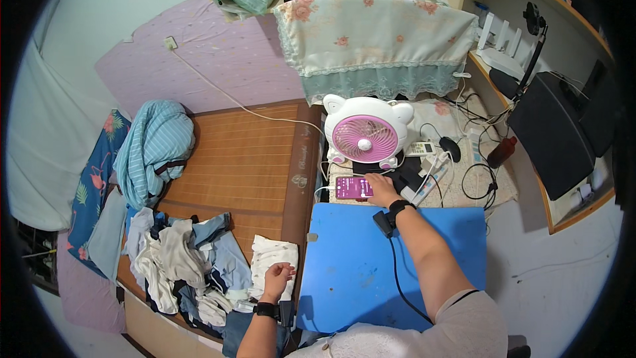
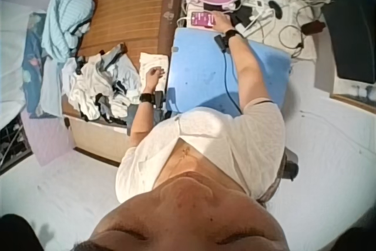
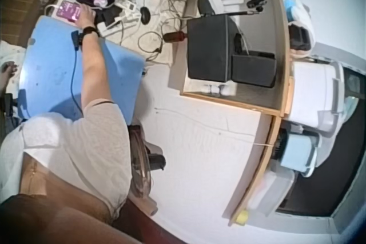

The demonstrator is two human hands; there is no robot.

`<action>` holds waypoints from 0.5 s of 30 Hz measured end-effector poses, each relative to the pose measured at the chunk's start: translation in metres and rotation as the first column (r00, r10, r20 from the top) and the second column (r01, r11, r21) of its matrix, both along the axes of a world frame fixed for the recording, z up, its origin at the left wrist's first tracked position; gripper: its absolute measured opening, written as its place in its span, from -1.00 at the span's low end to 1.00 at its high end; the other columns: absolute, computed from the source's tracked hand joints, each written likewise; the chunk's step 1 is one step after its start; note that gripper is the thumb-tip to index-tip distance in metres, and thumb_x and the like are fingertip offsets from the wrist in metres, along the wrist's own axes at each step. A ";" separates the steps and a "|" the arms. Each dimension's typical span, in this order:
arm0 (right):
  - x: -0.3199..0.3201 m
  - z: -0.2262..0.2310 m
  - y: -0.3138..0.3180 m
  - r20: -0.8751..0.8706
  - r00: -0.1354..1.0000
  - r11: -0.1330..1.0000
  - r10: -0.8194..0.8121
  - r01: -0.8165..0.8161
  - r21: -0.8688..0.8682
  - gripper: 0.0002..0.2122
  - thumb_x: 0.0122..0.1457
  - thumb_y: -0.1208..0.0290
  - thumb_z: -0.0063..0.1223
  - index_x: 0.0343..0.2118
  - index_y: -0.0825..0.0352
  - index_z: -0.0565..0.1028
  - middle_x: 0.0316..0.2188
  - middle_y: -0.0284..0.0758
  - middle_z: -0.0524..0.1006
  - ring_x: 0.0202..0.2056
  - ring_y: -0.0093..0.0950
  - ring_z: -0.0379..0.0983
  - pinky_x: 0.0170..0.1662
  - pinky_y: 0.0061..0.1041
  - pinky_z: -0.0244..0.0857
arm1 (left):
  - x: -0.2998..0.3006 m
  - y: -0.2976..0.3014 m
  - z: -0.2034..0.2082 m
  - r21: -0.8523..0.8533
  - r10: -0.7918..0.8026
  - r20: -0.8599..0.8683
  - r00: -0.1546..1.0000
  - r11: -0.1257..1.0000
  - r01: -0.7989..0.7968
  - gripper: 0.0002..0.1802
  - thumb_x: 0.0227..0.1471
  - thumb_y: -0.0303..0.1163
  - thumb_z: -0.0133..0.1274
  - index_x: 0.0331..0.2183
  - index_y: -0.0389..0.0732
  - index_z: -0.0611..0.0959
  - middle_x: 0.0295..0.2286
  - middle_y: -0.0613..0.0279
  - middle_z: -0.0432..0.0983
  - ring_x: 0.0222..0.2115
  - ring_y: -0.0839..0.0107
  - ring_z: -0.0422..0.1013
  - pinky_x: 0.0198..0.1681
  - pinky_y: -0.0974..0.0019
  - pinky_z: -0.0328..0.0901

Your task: Folding various items of clothing on a small blue surface.

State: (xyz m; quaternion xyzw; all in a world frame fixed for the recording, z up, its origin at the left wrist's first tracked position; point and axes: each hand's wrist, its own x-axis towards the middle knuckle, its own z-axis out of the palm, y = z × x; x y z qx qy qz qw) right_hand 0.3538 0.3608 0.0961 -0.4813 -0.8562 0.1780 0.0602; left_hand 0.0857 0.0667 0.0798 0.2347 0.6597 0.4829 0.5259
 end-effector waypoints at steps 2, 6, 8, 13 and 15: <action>0.001 -0.002 -0.003 0.001 1.000 1.000 0.010 -0.010 0.019 -0.33 -0.31 0.40 0.15 -0.02 0.26 0.15 0.00 -0.30 0.14 0.07 -0.37 -0.04 0.07 -0.38 -0.17 | 0.000 -0.005 0.002 0.003 0.010 -0.005 1.000 1.000 -0.010 -0.82 -0.05 -0.45 -0.12 -0.35 -0.33 0.43 -0.42 0.14 0.43 -0.40 0.38 0.40 -0.35 0.40 0.31; -0.004 0.002 -0.011 0.000 1.000 1.000 0.010 -0.010 0.027 -0.31 -0.30 0.27 0.16 -0.02 0.28 0.15 0.00 -0.29 0.15 0.08 -0.38 -0.06 0.07 -0.36 -0.19 | 0.000 -0.015 0.002 0.000 0.040 -0.003 0.999 0.999 -0.040 -0.82 -0.05 -0.45 -0.12 -0.35 -0.33 0.43 -0.42 0.14 0.43 -0.40 0.39 0.40 -0.35 0.42 0.30; -0.002 0.001 -0.009 0.007 1.000 1.000 0.000 0.000 0.031 -0.31 -0.30 0.24 0.17 -0.02 0.28 0.15 0.00 -0.30 0.15 0.08 -0.39 -0.05 0.06 -0.34 -0.18 | 0.002 -0.018 0.002 -0.005 0.043 -0.017 0.999 0.999 -0.043 -0.82 -0.05 -0.45 -0.12 -0.35 -0.33 0.43 -0.42 0.14 0.43 -0.40 0.39 0.40 -0.35 0.42 0.30; -0.001 0.004 -0.009 -0.003 1.000 0.998 -0.013 0.014 0.060 -0.32 -0.33 0.20 0.19 -0.06 0.27 0.19 -0.04 -0.31 0.19 0.04 -0.39 0.00 0.03 -0.31 -0.16 | 0.007 -0.030 0.001 -0.017 0.076 -0.029 0.997 0.997 -0.076 -0.81 -0.05 -0.44 -0.12 -0.34 -0.34 0.43 -0.42 0.15 0.43 -0.41 0.39 0.40 -0.36 0.43 0.30; -0.002 0.006 -0.008 -0.009 1.000 0.994 0.001 0.000 0.107 -0.35 -0.33 0.19 0.19 -0.10 0.28 0.22 -0.09 -0.31 0.23 0.01 -0.39 0.04 0.02 -0.30 -0.15 | 0.005 -0.038 -0.002 0.005 0.083 -0.037 0.996 0.997 -0.082 -0.80 -0.05 -0.44 -0.11 -0.33 -0.33 0.42 -0.43 0.15 0.43 -0.41 0.39 0.40 -0.37 0.43 0.30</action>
